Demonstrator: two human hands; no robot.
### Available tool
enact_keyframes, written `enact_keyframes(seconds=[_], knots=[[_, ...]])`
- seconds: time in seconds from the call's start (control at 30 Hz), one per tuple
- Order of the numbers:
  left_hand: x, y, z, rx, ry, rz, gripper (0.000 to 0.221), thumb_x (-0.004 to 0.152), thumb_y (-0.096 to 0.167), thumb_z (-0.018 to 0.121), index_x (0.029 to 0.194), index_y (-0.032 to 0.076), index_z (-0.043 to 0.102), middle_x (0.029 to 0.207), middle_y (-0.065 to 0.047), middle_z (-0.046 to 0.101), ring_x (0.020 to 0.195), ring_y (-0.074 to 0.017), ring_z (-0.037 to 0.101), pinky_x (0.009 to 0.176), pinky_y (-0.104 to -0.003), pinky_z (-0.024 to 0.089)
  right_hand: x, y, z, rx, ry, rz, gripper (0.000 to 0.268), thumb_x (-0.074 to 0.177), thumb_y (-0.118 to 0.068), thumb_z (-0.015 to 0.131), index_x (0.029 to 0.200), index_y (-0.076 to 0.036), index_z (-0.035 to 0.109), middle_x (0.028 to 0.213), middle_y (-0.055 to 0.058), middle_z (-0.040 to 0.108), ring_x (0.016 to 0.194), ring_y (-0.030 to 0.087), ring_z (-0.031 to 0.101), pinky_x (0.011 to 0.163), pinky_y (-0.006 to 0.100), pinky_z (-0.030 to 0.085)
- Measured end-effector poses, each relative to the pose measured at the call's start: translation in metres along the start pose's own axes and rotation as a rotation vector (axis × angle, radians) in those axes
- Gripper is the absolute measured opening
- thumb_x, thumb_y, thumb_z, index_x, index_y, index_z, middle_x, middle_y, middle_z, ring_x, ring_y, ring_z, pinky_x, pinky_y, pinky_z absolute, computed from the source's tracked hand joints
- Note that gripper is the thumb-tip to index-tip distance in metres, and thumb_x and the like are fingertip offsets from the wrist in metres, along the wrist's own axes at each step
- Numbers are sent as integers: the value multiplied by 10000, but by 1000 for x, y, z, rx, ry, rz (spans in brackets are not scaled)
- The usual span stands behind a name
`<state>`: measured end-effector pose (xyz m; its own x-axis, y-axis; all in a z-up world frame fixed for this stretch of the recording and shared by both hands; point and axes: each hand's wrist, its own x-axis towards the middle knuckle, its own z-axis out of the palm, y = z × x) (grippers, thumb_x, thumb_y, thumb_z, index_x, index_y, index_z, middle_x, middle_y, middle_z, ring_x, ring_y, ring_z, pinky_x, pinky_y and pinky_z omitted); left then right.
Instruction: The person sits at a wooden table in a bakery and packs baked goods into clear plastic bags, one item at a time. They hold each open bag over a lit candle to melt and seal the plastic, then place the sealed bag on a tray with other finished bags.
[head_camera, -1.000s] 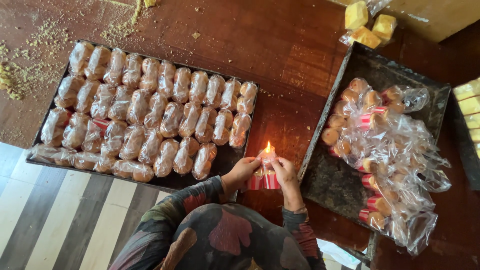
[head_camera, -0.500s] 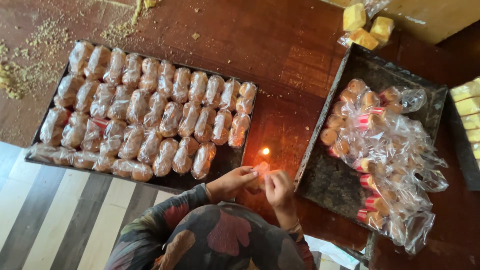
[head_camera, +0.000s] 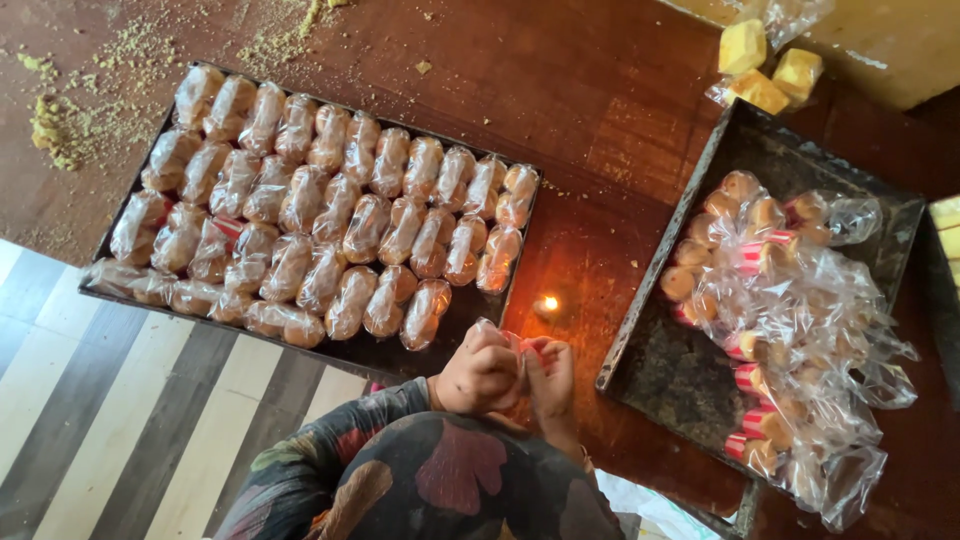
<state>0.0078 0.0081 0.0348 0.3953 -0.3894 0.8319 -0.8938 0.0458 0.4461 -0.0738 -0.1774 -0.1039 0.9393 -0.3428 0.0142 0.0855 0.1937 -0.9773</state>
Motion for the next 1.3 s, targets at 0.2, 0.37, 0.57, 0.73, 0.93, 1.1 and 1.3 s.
enact_keyframes(seconds=[0.2,0.37,0.57,0.73,0.93,1.1,1.3], knots=[[-27,-1,-2,-45,-20,-19,178,770,133,845,835,96,684,1075,-51,588,1014,-305,572,879,-477,473,-3,56,-9,77,-1,225,199,993,-82,664,1110,-74,503,1035,69,650,891,128,596,760,253,514],[-101,-21,19,214,113,-668,58,850,98,738,826,62,699,1131,-107,615,1043,-301,582,911,-409,494,-1,31,-32,173,324,127,155,1052,-202,564,1156,-88,581,1059,52,690,962,145,634,806,290,503],[-140,-26,18,40,426,-1032,184,1033,88,562,1106,11,712,1240,-139,596,1172,-283,595,1022,-354,462,-10,38,-130,127,575,39,150,1058,-204,573,1174,-116,538,1037,40,661,958,160,640,850,318,520],[-168,-31,15,150,-54,-1107,253,837,90,706,1085,53,743,1151,-114,671,1114,-297,647,960,-375,517,-20,37,-169,-78,653,25,193,1065,-227,562,1187,-82,530,1060,38,644,987,158,631,877,307,519],[-82,-16,-2,248,-240,-632,270,850,125,679,1117,87,671,1217,-91,663,1200,-311,591,1055,-437,455,17,-25,-209,-720,542,-316,249,969,-146,706,1173,-53,598,1097,95,648,1054,246,608,976,385,490],[-72,-57,19,509,-606,-334,349,795,204,673,1128,99,690,1251,-77,657,1293,-304,518,1141,-602,291,72,-124,-183,-1373,557,-508,476,797,-167,812,1237,-49,671,1286,243,544,1224,443,490,1055,538,402],[-99,-83,29,692,-513,-376,338,788,159,626,1109,99,712,1313,-55,652,1366,-260,497,1189,-651,252,94,-117,-234,-1558,508,-475,119,847,-192,783,960,-153,783,1313,152,585,1262,416,499,1081,516,416]])
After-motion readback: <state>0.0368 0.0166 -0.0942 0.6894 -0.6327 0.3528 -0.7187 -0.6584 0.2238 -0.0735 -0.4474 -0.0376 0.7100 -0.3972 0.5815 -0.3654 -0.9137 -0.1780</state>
